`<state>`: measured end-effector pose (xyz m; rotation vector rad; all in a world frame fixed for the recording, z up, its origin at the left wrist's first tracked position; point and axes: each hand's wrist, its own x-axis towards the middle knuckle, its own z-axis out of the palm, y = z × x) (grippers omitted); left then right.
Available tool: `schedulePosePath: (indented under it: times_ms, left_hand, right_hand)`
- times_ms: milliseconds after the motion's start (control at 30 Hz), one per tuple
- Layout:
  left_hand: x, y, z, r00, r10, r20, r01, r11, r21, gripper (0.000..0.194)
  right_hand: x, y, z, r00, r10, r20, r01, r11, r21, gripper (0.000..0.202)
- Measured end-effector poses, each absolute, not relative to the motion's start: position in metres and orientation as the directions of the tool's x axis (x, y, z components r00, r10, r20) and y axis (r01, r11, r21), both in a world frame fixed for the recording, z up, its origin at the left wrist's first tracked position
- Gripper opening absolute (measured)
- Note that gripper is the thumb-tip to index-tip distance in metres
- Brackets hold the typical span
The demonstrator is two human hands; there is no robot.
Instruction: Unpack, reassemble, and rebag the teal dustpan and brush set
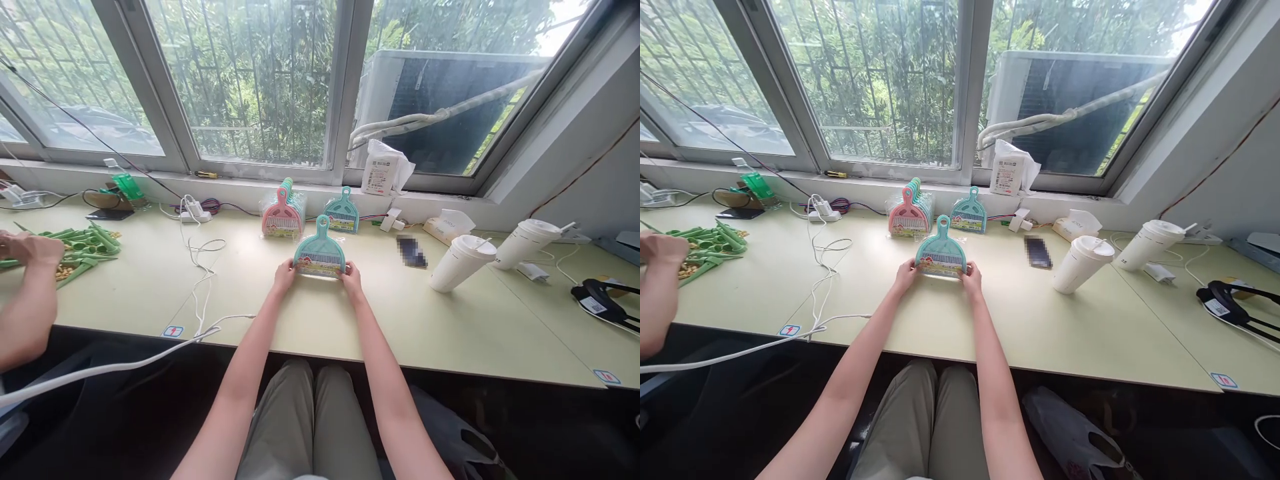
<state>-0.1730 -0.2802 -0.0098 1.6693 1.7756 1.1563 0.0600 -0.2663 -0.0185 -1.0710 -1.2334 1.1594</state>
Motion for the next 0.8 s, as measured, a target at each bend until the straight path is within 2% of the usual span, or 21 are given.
schedulePosePath:
  times_ms: [200, 367, 500, 800]
  left_hand:
    - [-0.170, -0.283, -0.012, -0.126, 0.961, 0.247, 0.664, -0.103, 0.740, 0.023]
    - [-0.170, -0.282, -0.012, -0.123, 0.956, 0.265, 0.677, -0.115, 0.727, 0.024]
    - [-0.168, -0.270, -0.008, -0.178, 0.956, 0.233, 0.697, -0.044, 0.716, 0.030]
    - [-0.144, -0.203, -0.002, -0.199, 0.956, 0.214, 0.758, 0.012, 0.653, 0.032]
  right_hand:
    - [0.061, -0.270, -0.027, 0.080, 0.976, 0.205, 0.179, 0.188, -0.966, 0.022]
    - [0.058, -0.268, -0.030, 0.141, 0.953, 0.267, 0.297, 0.217, -0.930, 0.019]
    - [0.054, -0.260, -0.029, 0.161, 0.939, 0.302, 0.361, 0.229, -0.904, 0.019]
    - [0.063, -0.193, -0.023, 0.289, 0.896, 0.336, 0.547, 0.133, -0.826, 0.023]
